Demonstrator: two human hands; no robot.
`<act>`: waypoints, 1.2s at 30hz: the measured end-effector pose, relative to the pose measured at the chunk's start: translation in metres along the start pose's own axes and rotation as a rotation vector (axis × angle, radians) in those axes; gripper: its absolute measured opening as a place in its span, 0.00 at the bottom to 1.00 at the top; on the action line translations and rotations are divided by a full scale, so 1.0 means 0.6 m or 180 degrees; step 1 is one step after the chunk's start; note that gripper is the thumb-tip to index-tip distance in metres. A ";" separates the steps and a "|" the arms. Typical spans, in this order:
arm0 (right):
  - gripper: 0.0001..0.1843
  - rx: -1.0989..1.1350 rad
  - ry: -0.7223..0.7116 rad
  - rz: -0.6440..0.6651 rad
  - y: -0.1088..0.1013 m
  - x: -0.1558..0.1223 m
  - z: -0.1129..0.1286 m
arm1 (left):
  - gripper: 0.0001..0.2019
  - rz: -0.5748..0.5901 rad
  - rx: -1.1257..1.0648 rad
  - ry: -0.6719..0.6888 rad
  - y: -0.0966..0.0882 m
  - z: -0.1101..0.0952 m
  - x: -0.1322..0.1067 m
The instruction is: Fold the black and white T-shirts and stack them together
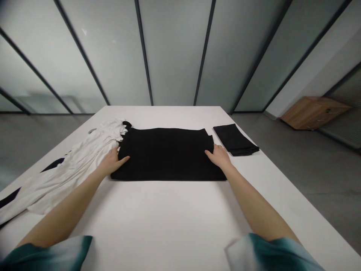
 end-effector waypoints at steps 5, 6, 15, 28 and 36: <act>0.25 -0.0152 0.0383 0.0049 -0.006 -0.056 -0.033 | 0.44 0.0482 -0.0291 -0.0024 -0.009 0.011 -0.031; 0.23 -0.0103 0.0370 0.0059 -0.006 -0.061 -0.030 | 0.41 0.0506 -0.0281 0.0126 -0.011 0.003 -0.032; 0.18 0.0228 0.0574 0.0109 -0.023 -0.068 -0.006 | 0.22 0.0539 0.0041 0.0283 -0.015 -0.029 -0.044; 0.17 0.0649 0.0638 -0.0646 -0.112 -0.084 -0.016 | 0.22 0.0830 0.0082 0.0990 -0.082 -0.131 -0.036; 0.26 0.1270 -0.1003 0.1050 -0.054 -0.188 0.203 | 0.26 0.0235 0.0598 0.1443 0.025 -0.300 0.118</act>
Point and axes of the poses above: each hand's wrist, its own x-axis towards the middle knuckle, its own y-axis out of the palm, z = x × y, the point moved 7 cm from there along x, towards the middle knuckle, and after that the axes turned 8 degrees about -y, right-handed, at the moved point
